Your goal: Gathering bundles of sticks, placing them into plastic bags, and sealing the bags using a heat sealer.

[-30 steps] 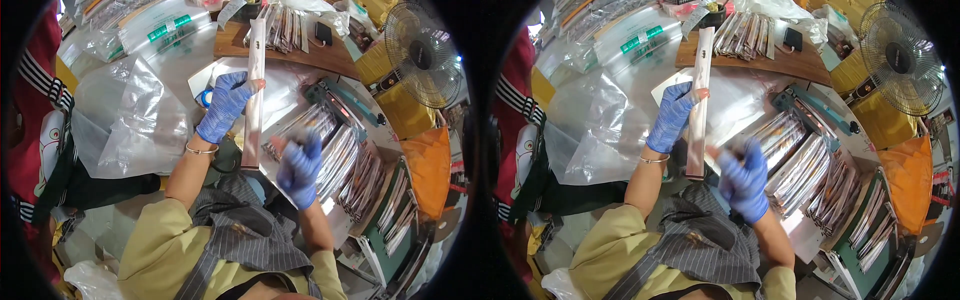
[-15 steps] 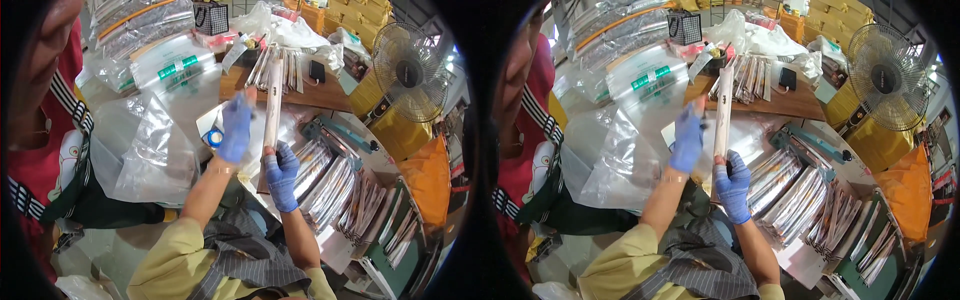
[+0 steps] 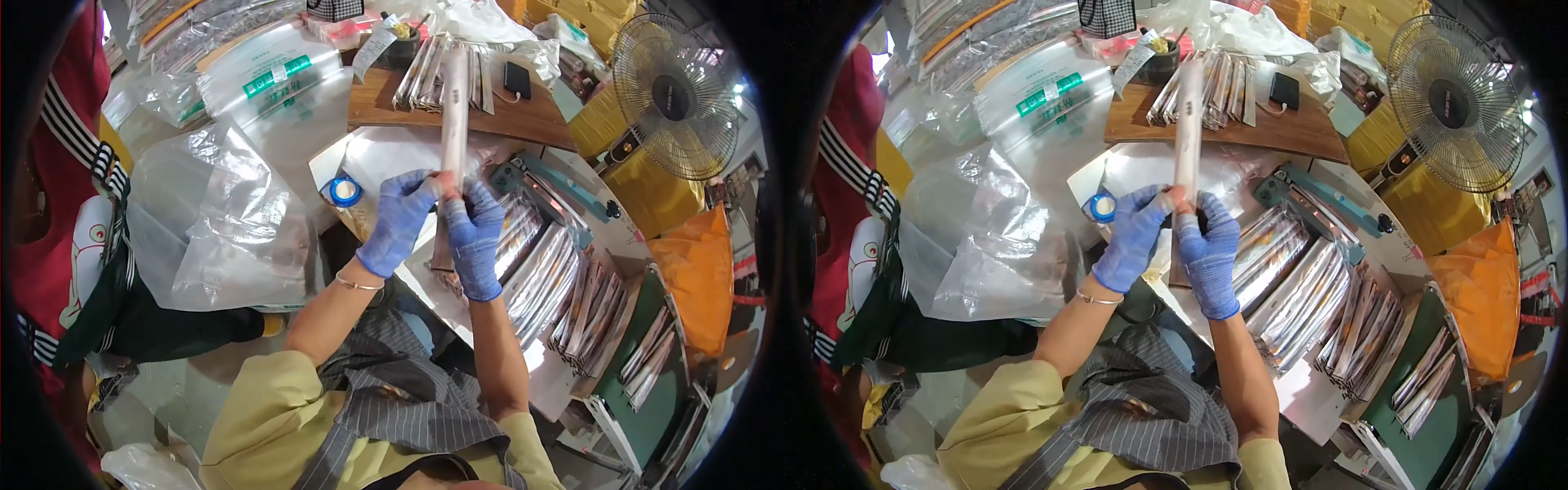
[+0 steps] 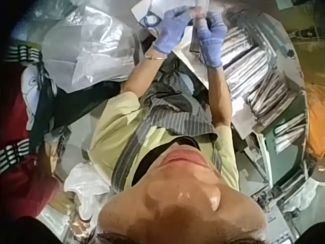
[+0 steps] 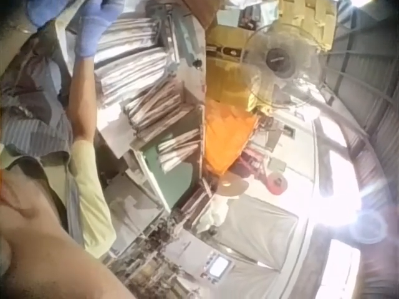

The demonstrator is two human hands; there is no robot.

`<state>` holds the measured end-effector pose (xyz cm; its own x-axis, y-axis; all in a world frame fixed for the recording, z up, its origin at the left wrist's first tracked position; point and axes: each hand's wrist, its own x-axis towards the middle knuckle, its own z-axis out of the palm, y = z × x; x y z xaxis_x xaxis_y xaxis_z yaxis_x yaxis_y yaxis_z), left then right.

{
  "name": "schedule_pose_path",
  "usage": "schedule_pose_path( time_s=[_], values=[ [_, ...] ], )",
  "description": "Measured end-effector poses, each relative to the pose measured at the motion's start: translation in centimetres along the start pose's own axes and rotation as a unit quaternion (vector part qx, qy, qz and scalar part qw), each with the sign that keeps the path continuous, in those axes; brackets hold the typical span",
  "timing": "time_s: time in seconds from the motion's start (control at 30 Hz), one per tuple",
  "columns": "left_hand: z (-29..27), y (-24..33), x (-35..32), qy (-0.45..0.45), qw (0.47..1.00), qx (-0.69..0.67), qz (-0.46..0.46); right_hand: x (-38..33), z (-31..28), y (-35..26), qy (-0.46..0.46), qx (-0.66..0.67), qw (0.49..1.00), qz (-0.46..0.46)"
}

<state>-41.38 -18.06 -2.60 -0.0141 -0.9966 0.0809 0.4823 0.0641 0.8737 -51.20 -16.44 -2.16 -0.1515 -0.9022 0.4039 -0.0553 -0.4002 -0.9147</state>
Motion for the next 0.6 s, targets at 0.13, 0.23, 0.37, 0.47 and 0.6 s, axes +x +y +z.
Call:
schedule_pose_path(
  time_s=[0.13,0.23,0.37,0.47,0.6],
  values=[
    [-1.0,0.2,-1.0,-0.004,0.998,0.042,0.048,1.5,-1.3,-2.5,-0.001,0.109,0.986,0.129],
    [-0.3,0.8,-1.7,-0.013,0.998,0.057,0.038,4.4,-2.1,-3.3,-0.058,0.085,0.988,0.119],
    [-0.3,1.0,-1.9,-0.014,0.997,0.065,0.037,4.8,-1.8,-3.9,-0.052,0.062,0.990,0.111],
    [-0.4,0.8,-1.2,-0.030,0.996,0.085,0.029,4.5,-2.6,-2.8,-0.039,0.078,0.991,0.106],
    [2.4,-0.5,5.7,0.002,0.986,0.160,0.043,1.2,-6.2,-2.0,0.019,-0.001,0.995,0.093]
  ],
)
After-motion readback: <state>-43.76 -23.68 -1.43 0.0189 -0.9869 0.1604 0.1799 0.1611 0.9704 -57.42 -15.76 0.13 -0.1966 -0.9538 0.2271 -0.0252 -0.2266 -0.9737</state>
